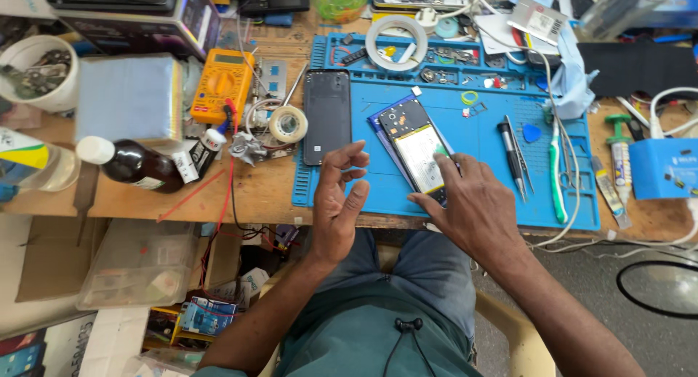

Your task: The person uses a precision screwdriver to remove screws from the bottom edge of a disassembled smartphone. They then use a metal pry tool to gently lift and separate the phone's frame from the internal components. The person continues to unscrew and pry along the edges of the device.

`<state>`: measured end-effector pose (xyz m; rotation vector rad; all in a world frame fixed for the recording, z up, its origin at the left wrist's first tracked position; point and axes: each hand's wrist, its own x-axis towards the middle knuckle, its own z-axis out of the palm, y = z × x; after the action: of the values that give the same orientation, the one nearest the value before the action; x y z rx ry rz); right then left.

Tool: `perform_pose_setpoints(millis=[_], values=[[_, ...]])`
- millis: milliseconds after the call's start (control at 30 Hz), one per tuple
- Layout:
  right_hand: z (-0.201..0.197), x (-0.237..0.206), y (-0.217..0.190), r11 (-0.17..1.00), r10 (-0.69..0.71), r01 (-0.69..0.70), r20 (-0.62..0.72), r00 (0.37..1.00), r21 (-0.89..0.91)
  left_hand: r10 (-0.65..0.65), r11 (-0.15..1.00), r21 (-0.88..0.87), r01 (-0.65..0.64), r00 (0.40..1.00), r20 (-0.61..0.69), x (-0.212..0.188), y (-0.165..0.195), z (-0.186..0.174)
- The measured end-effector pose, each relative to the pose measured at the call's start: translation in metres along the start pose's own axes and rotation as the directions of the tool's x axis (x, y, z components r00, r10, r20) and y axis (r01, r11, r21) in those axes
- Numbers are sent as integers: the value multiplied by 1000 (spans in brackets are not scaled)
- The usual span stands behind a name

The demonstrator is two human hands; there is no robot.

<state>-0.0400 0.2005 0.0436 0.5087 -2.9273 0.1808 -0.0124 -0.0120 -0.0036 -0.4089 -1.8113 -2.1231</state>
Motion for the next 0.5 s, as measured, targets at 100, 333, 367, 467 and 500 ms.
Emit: perform_pose_setpoints(millis=[100,333,367,467,500], values=[[-7,6,0,998,-57,57,-60,997,9,-3,999,-32,3,1000,20,-1,-2,0],[-33,16,51,854,182,-227,141,973,468,-119,968,-211,139,987,104,13,-8,13],[-32,19,57,857,208,-260,162,965,445,-128,965,-211,153,983,128,17,-9,17],[-24,18,70,867,216,-243,113,970,435,-198,939,-259,228,971,137,30,-14,34],[-22,19,72,872,202,-214,75,977,441,-227,925,-282,254,966,127,35,-17,42]])
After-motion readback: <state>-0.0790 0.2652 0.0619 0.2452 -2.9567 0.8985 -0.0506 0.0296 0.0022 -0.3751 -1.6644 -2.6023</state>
